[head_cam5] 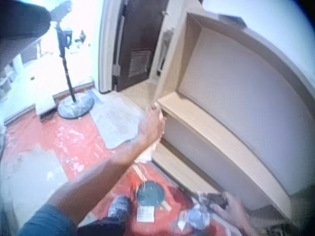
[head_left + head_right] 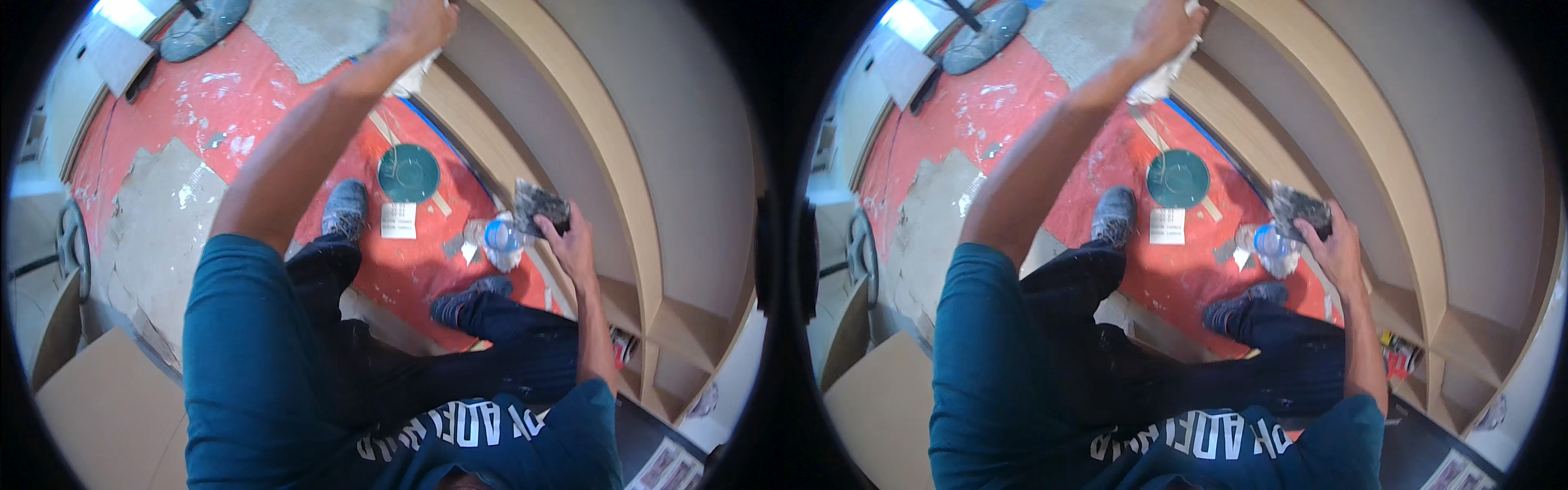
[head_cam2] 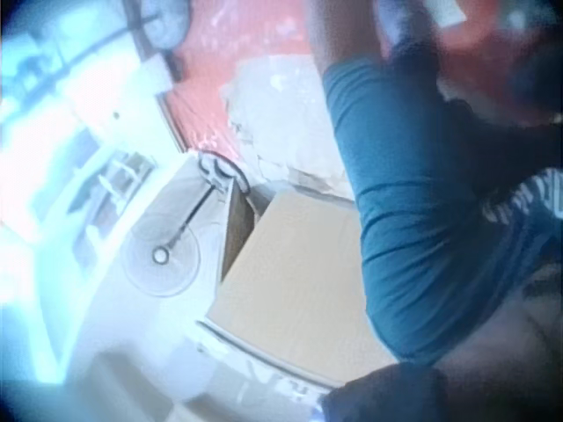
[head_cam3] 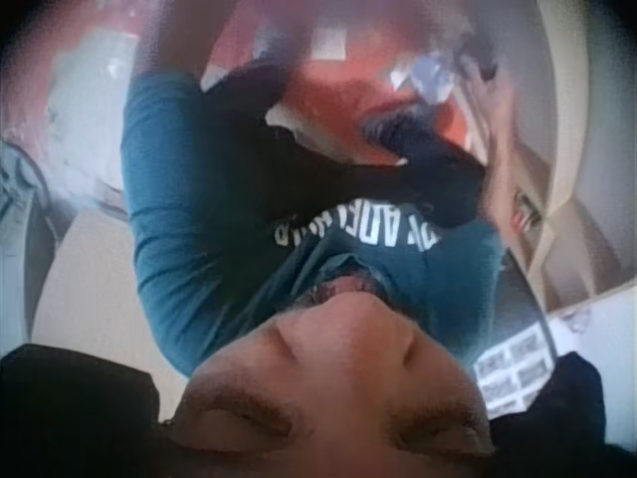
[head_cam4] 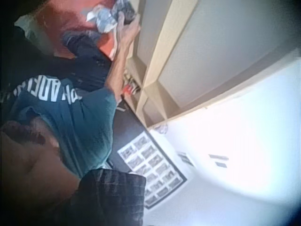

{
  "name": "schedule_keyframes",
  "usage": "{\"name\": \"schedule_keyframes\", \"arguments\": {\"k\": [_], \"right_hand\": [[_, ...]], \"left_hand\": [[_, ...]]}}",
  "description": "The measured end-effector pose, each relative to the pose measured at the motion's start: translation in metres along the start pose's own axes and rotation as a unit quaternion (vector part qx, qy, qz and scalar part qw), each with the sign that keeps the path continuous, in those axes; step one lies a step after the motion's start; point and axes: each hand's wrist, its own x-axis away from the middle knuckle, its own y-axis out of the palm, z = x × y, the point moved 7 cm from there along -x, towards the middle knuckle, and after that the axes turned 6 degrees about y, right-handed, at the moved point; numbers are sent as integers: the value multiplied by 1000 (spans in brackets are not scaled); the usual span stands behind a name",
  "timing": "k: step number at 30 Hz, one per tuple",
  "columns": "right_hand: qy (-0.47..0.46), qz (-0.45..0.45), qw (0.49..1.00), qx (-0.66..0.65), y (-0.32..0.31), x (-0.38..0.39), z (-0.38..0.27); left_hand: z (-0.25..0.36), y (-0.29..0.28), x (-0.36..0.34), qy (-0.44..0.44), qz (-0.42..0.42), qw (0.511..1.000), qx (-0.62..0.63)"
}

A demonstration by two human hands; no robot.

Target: The person applies white filler to the edges and corners of a curved wooden cabinet using a putty knife and a cloth. They repeatedly smooth the filler, wipe excess material, and reapply it to different sections of the cabinet.

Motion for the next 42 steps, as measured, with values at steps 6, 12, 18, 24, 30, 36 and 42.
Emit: {"name": "schedule_keyframes", "arguments": {"k": [6,12,18,24,30,36,42], "right_hand": [[27,-307,951,18,129,49,-12],[-27,-392,914,99,279,80,28],[-76,-225,969,65,255,-5,2],[-287,19,956,-48,101,-178,-184],[-572,-81,815,-42,127,-210,-346],[-545,-14,832,103,134,-298,-330],[-570,17,815,102,123,-297,-325]], "left_hand": [[17,-20,-9,-37,-21,994,103],[-3,-19,-11,-11,22,994,105],[-21,-18,5,-58,-61,989,125],[-107,-36,18,-223,-9,970,100],[-215,-47,100,-323,58,942,75],[-242,-35,150,-399,27,915,56],[-221,-57,124,-367,88,923,80]]}}
